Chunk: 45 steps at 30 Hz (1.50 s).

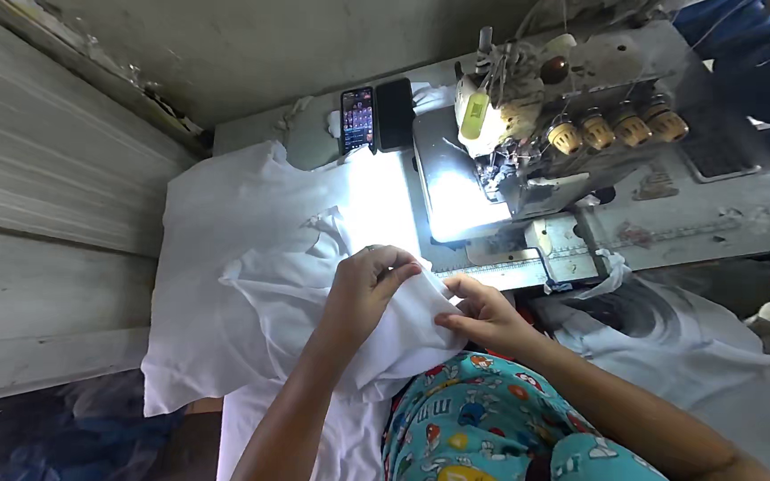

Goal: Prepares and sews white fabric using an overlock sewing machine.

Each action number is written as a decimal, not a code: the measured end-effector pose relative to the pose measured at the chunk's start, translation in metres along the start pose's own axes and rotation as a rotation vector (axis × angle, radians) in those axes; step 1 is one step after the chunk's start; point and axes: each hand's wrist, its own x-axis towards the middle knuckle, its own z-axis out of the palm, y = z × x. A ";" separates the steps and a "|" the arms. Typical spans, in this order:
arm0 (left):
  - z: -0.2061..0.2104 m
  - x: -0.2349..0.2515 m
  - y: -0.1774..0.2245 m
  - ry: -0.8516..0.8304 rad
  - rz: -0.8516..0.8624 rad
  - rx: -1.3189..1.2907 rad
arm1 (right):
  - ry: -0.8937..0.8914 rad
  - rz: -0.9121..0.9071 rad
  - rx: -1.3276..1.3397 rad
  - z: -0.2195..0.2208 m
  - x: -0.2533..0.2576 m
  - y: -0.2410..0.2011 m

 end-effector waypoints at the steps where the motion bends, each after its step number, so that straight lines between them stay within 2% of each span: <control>1: -0.003 -0.001 -0.001 0.015 0.025 0.010 | -0.026 0.015 -0.020 -0.004 -0.005 0.002; 6: -0.013 0.000 -0.001 0.082 0.116 0.022 | -0.108 0.038 -0.071 -0.019 -0.021 0.007; 11: -0.013 0.003 -0.004 0.140 0.154 0.030 | -0.059 -0.007 -0.170 -0.023 -0.022 0.007; 13: -0.011 -0.001 -0.010 0.179 0.119 0.093 | -0.025 -0.007 -0.183 -0.023 -0.022 0.007; 16: -0.014 -0.011 -0.015 0.216 -0.020 0.151 | -0.018 -0.008 -0.191 -0.019 -0.019 0.000; 19: -0.026 -0.001 -0.006 0.243 -0.069 -0.035 | -0.084 -0.168 -0.170 -0.006 -0.002 -0.034; 20: -0.029 0.008 -0.001 0.275 -0.017 -0.139 | -0.104 -0.252 -0.161 -0.002 0.005 -0.050; 22: -0.029 0.032 0.012 0.389 0.207 -0.298 | -0.110 -0.399 -0.145 0.002 0.020 -0.082; 24: -0.021 0.061 0.027 0.562 0.480 -0.295 | -0.049 -0.485 -0.123 -0.004 0.028 -0.095; 26: -0.006 0.087 0.027 0.650 0.631 -0.160 | 0.047 -0.452 -0.106 -0.019 0.027 -0.084; 27: 0.006 0.097 0.019 0.626 0.624 -0.089 | 0.103 -0.386 -0.114 -0.028 0.022 -0.071; 29: 0.040 0.108 -0.001 0.460 0.478 -0.013 | 0.221 -0.181 -0.166 -0.047 0.006 -0.039; 31: 0.080 0.111 -0.017 0.295 0.271 -0.032 | 0.303 0.041 -0.216 -0.063 -0.013 -0.010; 33: 0.106 0.109 -0.024 0.171 0.170 -0.069 | 0.359 0.169 -0.258 -0.072 -0.029 0.010; 35: 0.116 0.106 -0.024 0.110 0.119 -0.014 | 0.374 0.191 -0.265 -0.076 -0.040 0.023; 39: 0.125 0.103 -0.030 0.178 0.178 0.052 | 0.344 0.168 -0.279 -0.080 -0.048 0.035; 41: 0.121 0.096 -0.028 0.132 0.186 0.069 | 0.350 0.185 -0.332 -0.082 -0.048 0.035; 43: 0.117 0.082 -0.020 0.072 0.236 0.203 | 0.348 0.200 -0.357 -0.080 -0.050 0.030; 45: 0.117 0.067 -0.012 0.052 0.236 0.389 | 0.311 0.177 -0.259 -0.078 -0.050 0.024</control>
